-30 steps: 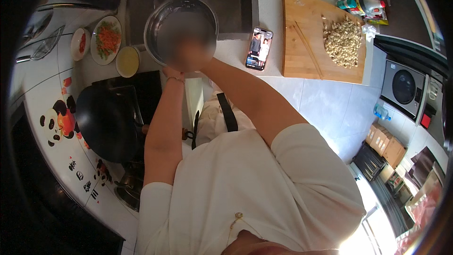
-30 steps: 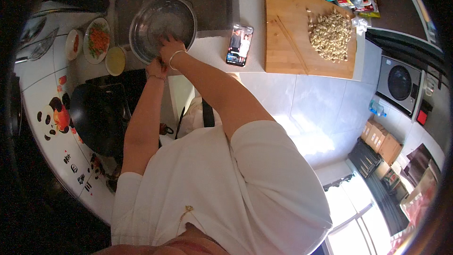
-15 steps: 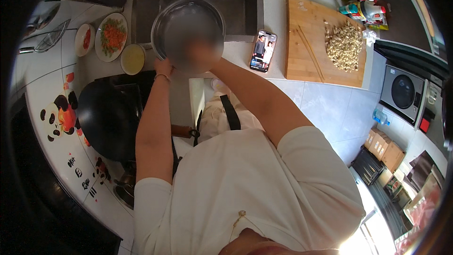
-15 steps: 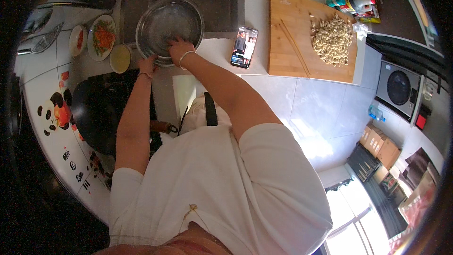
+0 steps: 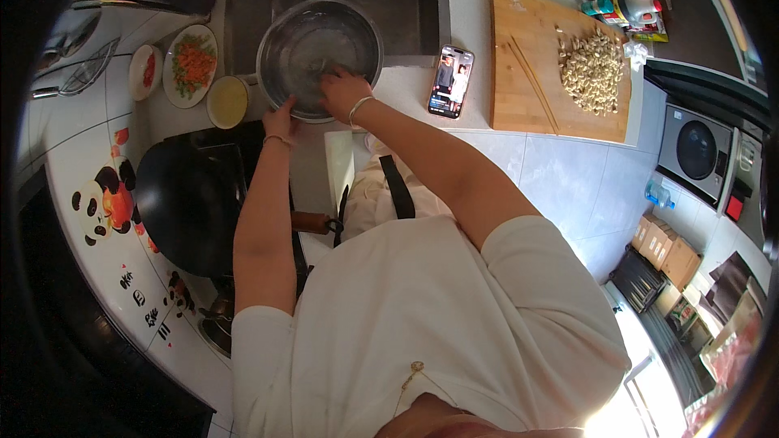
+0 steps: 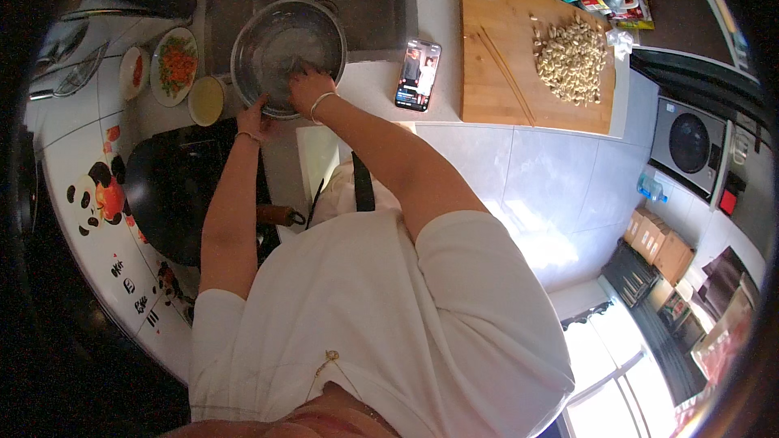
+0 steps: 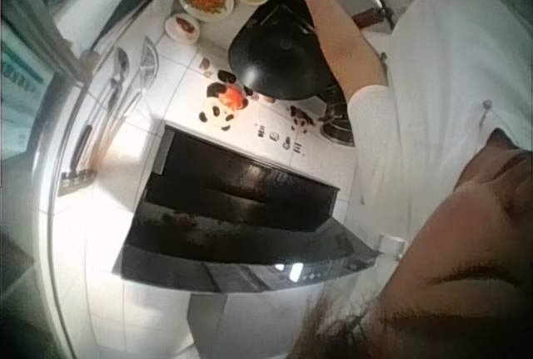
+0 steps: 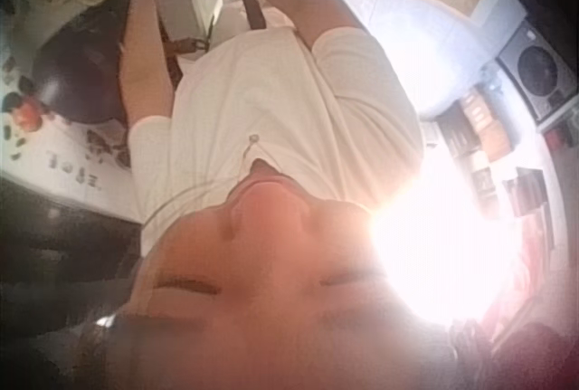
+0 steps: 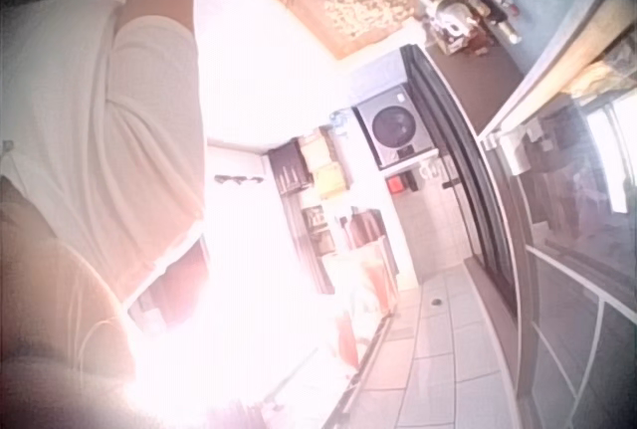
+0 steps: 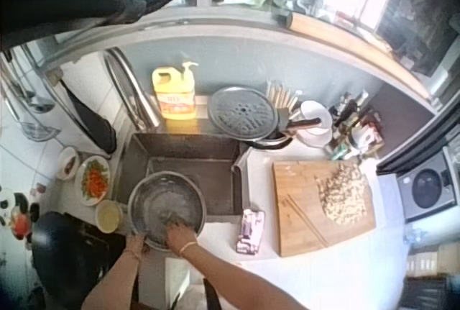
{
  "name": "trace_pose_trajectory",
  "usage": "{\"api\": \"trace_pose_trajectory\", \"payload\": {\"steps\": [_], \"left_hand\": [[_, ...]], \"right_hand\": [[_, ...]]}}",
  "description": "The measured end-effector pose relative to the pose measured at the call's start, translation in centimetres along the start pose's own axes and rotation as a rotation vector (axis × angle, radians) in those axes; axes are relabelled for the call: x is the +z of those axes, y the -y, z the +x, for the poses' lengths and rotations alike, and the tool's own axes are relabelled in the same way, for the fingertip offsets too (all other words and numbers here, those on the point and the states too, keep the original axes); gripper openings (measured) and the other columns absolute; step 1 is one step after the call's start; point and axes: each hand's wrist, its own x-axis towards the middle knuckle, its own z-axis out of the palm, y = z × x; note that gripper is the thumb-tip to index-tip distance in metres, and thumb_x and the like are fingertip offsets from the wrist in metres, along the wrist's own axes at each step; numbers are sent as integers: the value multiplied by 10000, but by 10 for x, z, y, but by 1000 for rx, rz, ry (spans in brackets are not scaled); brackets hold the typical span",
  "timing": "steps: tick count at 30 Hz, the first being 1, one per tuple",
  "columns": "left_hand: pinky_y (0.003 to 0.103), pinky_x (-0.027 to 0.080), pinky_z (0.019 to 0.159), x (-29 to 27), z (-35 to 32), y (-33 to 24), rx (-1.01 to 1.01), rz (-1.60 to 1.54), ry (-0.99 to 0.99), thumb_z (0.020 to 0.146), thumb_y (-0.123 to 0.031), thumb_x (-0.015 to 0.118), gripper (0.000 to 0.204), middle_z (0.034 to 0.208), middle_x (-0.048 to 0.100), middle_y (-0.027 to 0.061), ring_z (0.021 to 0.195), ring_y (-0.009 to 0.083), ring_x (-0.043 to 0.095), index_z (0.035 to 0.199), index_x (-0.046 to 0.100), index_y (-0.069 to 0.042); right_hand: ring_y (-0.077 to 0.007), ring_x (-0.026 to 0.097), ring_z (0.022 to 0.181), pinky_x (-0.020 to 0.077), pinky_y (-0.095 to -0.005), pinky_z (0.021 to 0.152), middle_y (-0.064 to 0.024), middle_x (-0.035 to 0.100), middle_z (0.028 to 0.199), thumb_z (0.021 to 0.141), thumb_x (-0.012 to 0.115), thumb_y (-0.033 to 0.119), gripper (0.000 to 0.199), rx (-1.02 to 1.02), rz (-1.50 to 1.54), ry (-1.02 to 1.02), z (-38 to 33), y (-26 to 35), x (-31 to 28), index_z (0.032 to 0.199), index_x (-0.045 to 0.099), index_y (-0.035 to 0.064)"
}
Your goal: The person rinses a metal steamer insert and a large metal bowl under a kitchen faucet by hand.
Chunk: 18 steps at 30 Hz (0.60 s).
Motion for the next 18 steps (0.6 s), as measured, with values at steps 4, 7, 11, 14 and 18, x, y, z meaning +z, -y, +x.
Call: {"api": "trace_pose_trajectory", "payload": {"steps": [4,7,11,14,18], "left_hand": [[319,356,400,-6,32,21,131,210,-62,776,-151,621,231,730,531,98,491,164,432,927,517,-10],[320,367,440,5,27,26,52,263,-128,781,-150,607,196,704,531,79,520,160,430,887,528,-6],[324,421,538,10,6,19,146,314,-129,708,-149,636,265,774,573,133,629,200,521,865,572,54],[344,445,557,1,31,42,241,358,-197,674,-162,648,330,786,605,180,669,226,577,838,577,115],[370,444,539,11,6,25,130,470,-242,672,-190,651,373,768,615,203,704,240,594,784,565,155]], "right_hand": [[-264,351,1211,365,-442,928,-38,463,1240,804,535,285,387,-37,-27,-119,-4,4,8,1144,518,102],[-261,351,1209,360,-433,930,-58,458,1241,806,531,288,394,-8,-38,-143,-15,9,12,1150,515,98],[-272,313,1234,342,-435,946,-90,403,1289,821,498,315,408,24,-74,55,-3,18,3,1164,509,94],[-282,305,1242,334,-445,951,-93,365,1322,825,485,326,419,-14,-122,0,12,27,5,1170,506,89],[-285,297,1249,341,-450,946,-70,355,1333,830,468,309,419,-41,-176,-138,32,14,12,1189,487,93]]}}
